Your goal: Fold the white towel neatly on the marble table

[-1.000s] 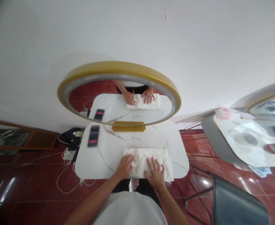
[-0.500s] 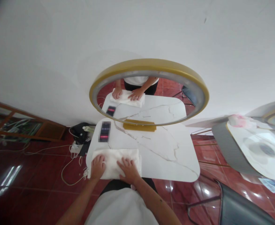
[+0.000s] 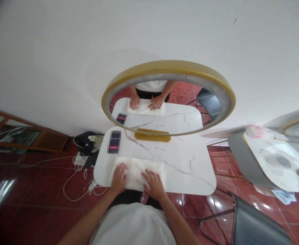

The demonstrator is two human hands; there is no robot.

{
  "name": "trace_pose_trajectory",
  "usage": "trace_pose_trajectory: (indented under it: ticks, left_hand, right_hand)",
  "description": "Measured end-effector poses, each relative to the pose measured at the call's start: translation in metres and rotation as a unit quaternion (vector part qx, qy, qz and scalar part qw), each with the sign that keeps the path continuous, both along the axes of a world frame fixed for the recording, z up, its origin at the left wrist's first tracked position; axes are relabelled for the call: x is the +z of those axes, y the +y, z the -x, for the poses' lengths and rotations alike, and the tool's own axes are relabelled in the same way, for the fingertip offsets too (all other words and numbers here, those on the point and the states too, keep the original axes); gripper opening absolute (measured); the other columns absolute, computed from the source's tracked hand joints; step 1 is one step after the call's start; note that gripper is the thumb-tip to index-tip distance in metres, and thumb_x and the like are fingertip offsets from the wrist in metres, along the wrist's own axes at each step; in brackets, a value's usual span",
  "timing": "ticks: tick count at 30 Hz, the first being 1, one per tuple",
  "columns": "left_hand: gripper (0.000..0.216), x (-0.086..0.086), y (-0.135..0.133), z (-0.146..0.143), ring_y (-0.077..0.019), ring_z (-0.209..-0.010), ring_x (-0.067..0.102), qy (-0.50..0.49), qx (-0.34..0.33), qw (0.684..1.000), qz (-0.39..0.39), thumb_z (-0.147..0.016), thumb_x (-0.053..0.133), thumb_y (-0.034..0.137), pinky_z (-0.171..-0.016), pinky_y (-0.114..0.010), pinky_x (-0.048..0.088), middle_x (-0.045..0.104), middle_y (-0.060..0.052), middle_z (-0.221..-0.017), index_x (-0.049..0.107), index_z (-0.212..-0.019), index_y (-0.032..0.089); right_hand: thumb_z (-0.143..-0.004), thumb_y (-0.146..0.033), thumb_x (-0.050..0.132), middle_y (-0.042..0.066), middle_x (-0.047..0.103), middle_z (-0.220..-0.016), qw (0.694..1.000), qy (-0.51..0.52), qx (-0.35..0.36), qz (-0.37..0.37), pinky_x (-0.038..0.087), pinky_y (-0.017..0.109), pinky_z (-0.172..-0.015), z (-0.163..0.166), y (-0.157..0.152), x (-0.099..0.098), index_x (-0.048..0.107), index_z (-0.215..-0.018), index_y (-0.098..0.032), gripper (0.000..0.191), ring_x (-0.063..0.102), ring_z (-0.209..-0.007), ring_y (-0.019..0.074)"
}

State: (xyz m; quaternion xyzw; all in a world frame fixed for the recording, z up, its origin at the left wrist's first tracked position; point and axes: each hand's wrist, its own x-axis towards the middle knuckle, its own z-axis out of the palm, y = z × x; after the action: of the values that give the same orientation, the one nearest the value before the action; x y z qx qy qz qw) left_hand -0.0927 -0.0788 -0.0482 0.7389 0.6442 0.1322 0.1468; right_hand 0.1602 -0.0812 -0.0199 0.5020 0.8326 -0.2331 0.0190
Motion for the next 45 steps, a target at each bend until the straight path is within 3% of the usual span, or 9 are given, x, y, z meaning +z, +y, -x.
trace_pose_trajectory:
  ticks: [3,7,13,20,24,29,34,39,45]
  left_hand:
    - [0.052,0.007,0.009,-0.024,-0.0219,-0.134,0.025,-0.050,-0.100,0.993,0.028,-0.076,0.044,0.013,-0.112,-0.045,0.020,0.040,-0.007,-0.139,0.044,-0.127,0.021]
    - [0.058,0.013,0.024,-0.046,-0.0231,-0.138,0.016,-0.077,-0.139,0.986,0.042,-0.077,0.047,0.018,-0.113,-0.047,0.017,0.031,-0.006,-0.145,0.037,-0.134,0.022]
    - [0.055,0.014,0.069,-0.050,-0.0222,-0.138,0.015,-0.086,-0.166,0.982,0.040,-0.086,0.043,0.024,-0.111,-0.047,0.021,0.026,-0.004,-0.148,0.029,-0.139,0.026]
    - [0.058,0.020,0.128,-0.059,-0.0228,-0.136,0.022,-0.067,-0.123,0.988,0.057,-0.081,0.046,0.016,-0.110,-0.047,0.024,0.031,-0.004,-0.146,0.035,-0.137,0.026]
    - [0.058,0.020,0.118,-0.064,-0.0225,-0.136,0.023,-0.070,-0.091,0.993,0.043,-0.080,0.045,0.013,-0.110,-0.047,0.023,0.033,-0.004,-0.145,0.036,-0.136,0.025]
    - [0.060,0.022,0.066,-0.052,-0.0197,-0.138,0.018,-0.065,-0.114,0.990,0.043,-0.083,0.042,0.015,-0.112,-0.046,0.020,0.028,0.000,-0.148,0.028,-0.140,0.028]
    - [0.062,0.026,0.028,-0.034,-0.0193,-0.138,0.018,-0.053,-0.173,0.981,0.067,-0.085,0.042,0.017,-0.112,-0.043,0.021,0.027,0.001,-0.148,0.023,-0.142,0.029]
    - [0.061,0.024,0.038,-0.031,-0.0194,-0.137,0.021,-0.036,-0.187,0.980,0.062,-0.084,0.044,0.021,-0.112,-0.042,0.021,0.028,0.001,-0.148,0.025,-0.142,0.030]
    - [0.057,0.019,0.082,-0.040,-0.0187,-0.137,0.020,-0.036,-0.150,0.987,0.042,-0.086,0.043,0.020,-0.112,-0.043,0.020,0.028,0.000,-0.148,0.027,-0.141,0.029]
  right_hand:
    - [-0.082,-0.031,0.043,-0.002,0.023,-0.149,0.998,-0.035,-0.044,-0.041,0.027,0.046,-0.102,-0.033,-0.013,-0.004,0.019,-0.142,-0.037,0.065,0.031,-0.129,0.0263]
    - [-0.084,-0.020,0.036,-0.003,0.015,-0.151,0.990,-0.081,-0.080,-0.086,0.025,0.048,-0.103,-0.043,-0.011,-0.007,0.009,-0.144,-0.035,0.067,0.023,-0.134,0.0242]
    - [-0.081,-0.010,0.032,-0.002,0.010,-0.152,0.977,-0.111,-0.123,-0.131,0.016,0.050,-0.108,-0.025,0.042,-0.010,-0.001,-0.144,-0.032,0.074,0.011,-0.138,0.0220]
    - [-0.080,-0.009,0.031,-0.003,0.008,-0.152,0.976,-0.115,-0.155,-0.104,0.021,0.051,-0.106,-0.024,0.104,-0.008,0.001,-0.144,-0.032,0.074,0.011,-0.138,0.0201]
    - [-0.080,-0.011,0.031,-0.004,0.009,-0.152,0.978,-0.109,-0.161,-0.082,0.021,0.049,-0.106,-0.025,0.101,-0.004,0.006,-0.144,-0.033,0.072,0.011,-0.138,0.0191]
    - [-0.085,-0.019,0.031,-0.004,0.011,-0.151,0.987,-0.070,-0.116,-0.089,0.019,0.047,-0.107,-0.038,0.046,-0.004,0.010,-0.144,-0.033,0.065,0.013,-0.138,0.0197]
    - [-0.086,-0.036,0.038,-0.002,0.021,-0.150,0.996,-0.037,-0.058,-0.053,0.025,0.046,-0.103,-0.058,0.002,-0.009,0.016,-0.143,-0.036,0.061,0.026,-0.133,0.0244]
    - [-0.081,-0.040,0.046,-0.001,0.030,-0.147,0.997,-0.032,-0.050,-0.051,0.028,0.046,-0.101,-0.061,0.018,-0.015,0.027,-0.140,-0.037,0.062,0.032,-0.127,0.0274]
    - [-0.084,-0.030,0.038,-0.002,0.028,-0.147,0.989,-0.079,-0.101,-0.075,0.027,0.046,-0.100,-0.040,0.068,-0.009,0.026,-0.140,-0.036,0.058,0.026,-0.131,0.0246]
